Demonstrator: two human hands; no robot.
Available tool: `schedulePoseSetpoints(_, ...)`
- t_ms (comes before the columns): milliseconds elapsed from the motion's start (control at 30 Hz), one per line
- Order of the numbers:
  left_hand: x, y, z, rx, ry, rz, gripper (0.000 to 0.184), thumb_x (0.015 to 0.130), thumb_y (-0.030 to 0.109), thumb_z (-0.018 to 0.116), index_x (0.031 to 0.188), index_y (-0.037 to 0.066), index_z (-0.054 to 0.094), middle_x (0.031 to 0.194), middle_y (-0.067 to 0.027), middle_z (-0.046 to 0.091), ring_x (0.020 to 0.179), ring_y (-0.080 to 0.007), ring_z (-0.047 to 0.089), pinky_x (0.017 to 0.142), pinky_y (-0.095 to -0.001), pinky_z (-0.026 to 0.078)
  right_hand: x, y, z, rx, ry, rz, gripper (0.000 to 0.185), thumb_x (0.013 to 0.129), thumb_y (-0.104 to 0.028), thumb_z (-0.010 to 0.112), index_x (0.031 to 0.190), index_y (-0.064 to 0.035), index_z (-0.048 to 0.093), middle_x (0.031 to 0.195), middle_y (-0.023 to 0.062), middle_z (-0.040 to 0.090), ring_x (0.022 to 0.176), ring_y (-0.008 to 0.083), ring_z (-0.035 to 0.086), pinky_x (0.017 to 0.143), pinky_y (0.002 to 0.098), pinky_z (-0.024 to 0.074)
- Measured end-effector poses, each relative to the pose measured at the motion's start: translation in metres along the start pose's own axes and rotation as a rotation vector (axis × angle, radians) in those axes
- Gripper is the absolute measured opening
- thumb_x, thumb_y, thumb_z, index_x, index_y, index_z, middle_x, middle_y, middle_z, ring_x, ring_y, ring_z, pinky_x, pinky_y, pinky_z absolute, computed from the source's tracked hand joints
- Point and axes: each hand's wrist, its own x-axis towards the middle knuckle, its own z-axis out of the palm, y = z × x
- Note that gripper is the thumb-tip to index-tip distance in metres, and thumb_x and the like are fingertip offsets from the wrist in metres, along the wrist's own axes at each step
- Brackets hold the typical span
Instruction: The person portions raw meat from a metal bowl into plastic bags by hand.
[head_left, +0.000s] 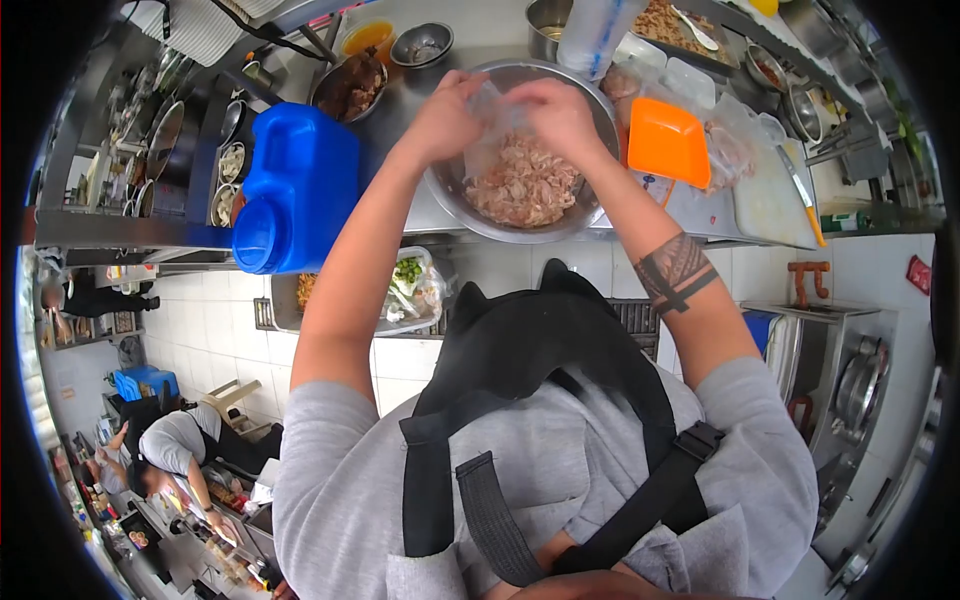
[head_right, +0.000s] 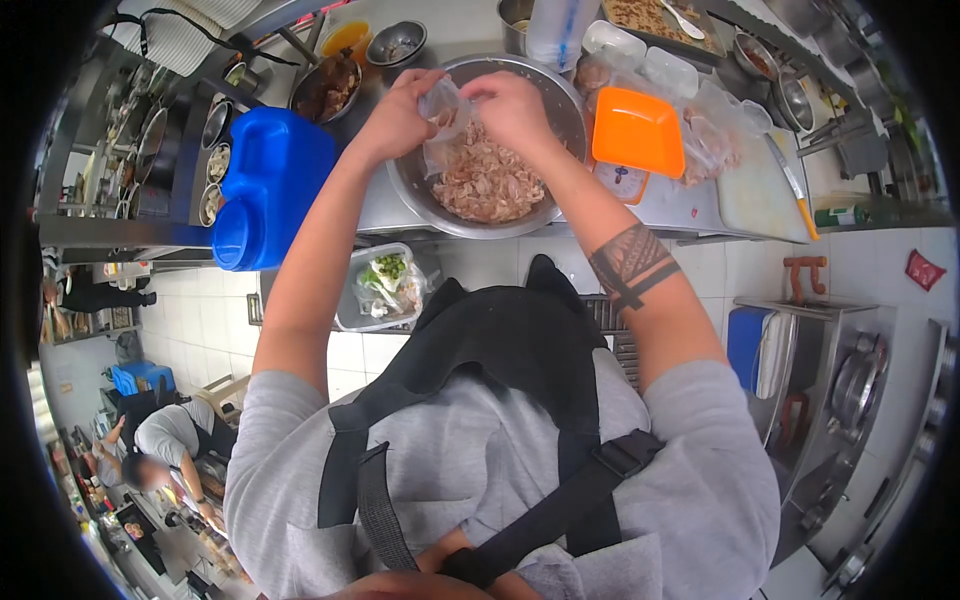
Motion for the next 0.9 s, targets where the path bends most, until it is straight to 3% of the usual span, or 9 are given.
schedulePoseSetpoints(33,-0.003,0.001,0.001,-0.024,-0.003,0.022,0.073,0.078,0.008,0.075,0.147,0.007,0.051,0.144,-0.0145,0.048,0.128,-0.0323,0.054,0.108,-0.0352,0.045,0.0,-0.007,-0.01,0.2,-0.145,0.355,0.033,0.082,-0.01,0.065,0.114,-0.0083,0.074,0.109,0.0152,0.071,0.096,0.0246,0.069,0.079,0.0356,0.0572)
schedulePoseSetpoints(133,0.001,0.011,0.003,-0.023,-0.012,0.034,0.075,0.074,0.003,0.074,0.146,0.006,0.051,0.143,-0.0144,0.049,0.129,-0.0319,0.054,0.108,-0.0343,0.044,-0.006,-0.003,-0.001,0.504,-0.138,0.734,0.039,0.085,-0.009,0.066,0.123,-0.0003,0.066,0.103,0.0136,0.07,0.091,0.0237,0.068,0.076,0.0341,0.059)
schedulePoseSetpoints(300,0.016,0.015,0.011,0.001,-0.038,0.086,0.07,0.076,0.006,0.073,0.143,0.005,0.054,0.142,-0.0159,0.051,0.127,-0.0326,0.056,0.106,-0.0354,0.046,-0.003,0.013,-0.017,0.983,-0.251,0.782,0.017,0.084,-0.003,0.067,0.099,0.0005,0.06,0.086,0.0106,0.064,0.075,0.0212,0.065,0.07,0.0339,0.0575)
schedulePoseSetpoints(467,0.037,0.043,0.008,-0.044,-0.002,0.159,0.065,0.078,0.006,0.075,0.141,0.006,0.057,0.138,-0.0134,0.054,0.124,-0.0293,0.057,0.104,-0.034,0.047,-0.013,-0.009,-0.066,1.021,0.181,0.52,0.014,0.08,0.003,0.064,0.091,-0.0015,0.056,0.073,0.0068,0.06,0.067,0.0195,0.062,0.063,0.0323,0.0525)
schedulePoseSetpoints(633,0.073,0.106,0.023,-0.179,0.044,0.319,0.069,0.073,0.002,0.072,0.14,0.007,0.058,0.135,-0.0121,0.056,0.115,-0.0283,0.061,0.099,-0.0336,0.049,-0.097,0.021,-0.027,0.506,-0.154,0.679,0.007,0.076,-0.002,0.066,0.081,-0.0031,0.061,0.074,0.0091,0.065,0.07,0.0207,0.066,0.063,0.0349,0.0527)
schedulePoseSetpoints(733,0.099,0.139,0.041,-0.11,0.1,0.477,0.069,0.073,0.003,0.073,0.141,0.005,0.057,0.132,-0.0119,0.057,0.106,-0.025,0.064,0.09,-0.0331,0.053,-0.118,0.019,0.002,0.021,-0.224,0.265,0.012,0.079,-0.008,0.065,0.088,-0.0006,0.066,0.088,0.0211,0.069,0.084,0.0382,0.067,0.077,0.0448,0.0547)
schedulePoseSetpoints(767,0.109,0.15,0.046,-0.094,0.242,0.61,0.054,0.076,0.003,0.07,0.13,0.0,0.062,0.111,-0.0128,0.065,0.095,-0.0241,0.069,0.084,-0.0331,0.056,-0.12,0.021,0.01,-0.123,-0.297,0.183,0.014,0.079,-0.008,0.065,0.09,-0.001,0.067,0.091,0.0216,0.07,0.087,0.0393,0.067,0.08,0.0457,0.0547)
schedulePoseSetpoints(867,0.114,0.179,0.08,-0.188,0.328,0.552,0.05,0.077,0.006,0.07,0.126,-0.002,0.065,0.096,-0.0114,0.072,0.092,-0.0204,0.071,0.085,-0.0321,0.056,-0.114,0.012,0.015,-0.327,-0.411,0.197,0.019,0.08,-0.009,0.065,0.098,-0.0022,0.068,0.097,0.0217,0.07,0.093,0.0401,0.067,0.085,0.0479,0.0545)
schedulePoseSetpoints(900,0.125,0.172,0.094,-0.347,0.111,0.422,0.06,0.074,0.003,0.07,0.134,-0.001,0.06,0.114,-0.0116,0.064,0.094,-0.0213,0.068,0.082,-0.0322,0.056,-0.112,0.009,0.014,-0.382,-0.485,0.275,0.023,0.081,-0.01,0.066,0.102,-0.003,0.069,0.1,0.0212,0.07,0.096,0.0398,0.068,0.087,0.0492,0.0543)
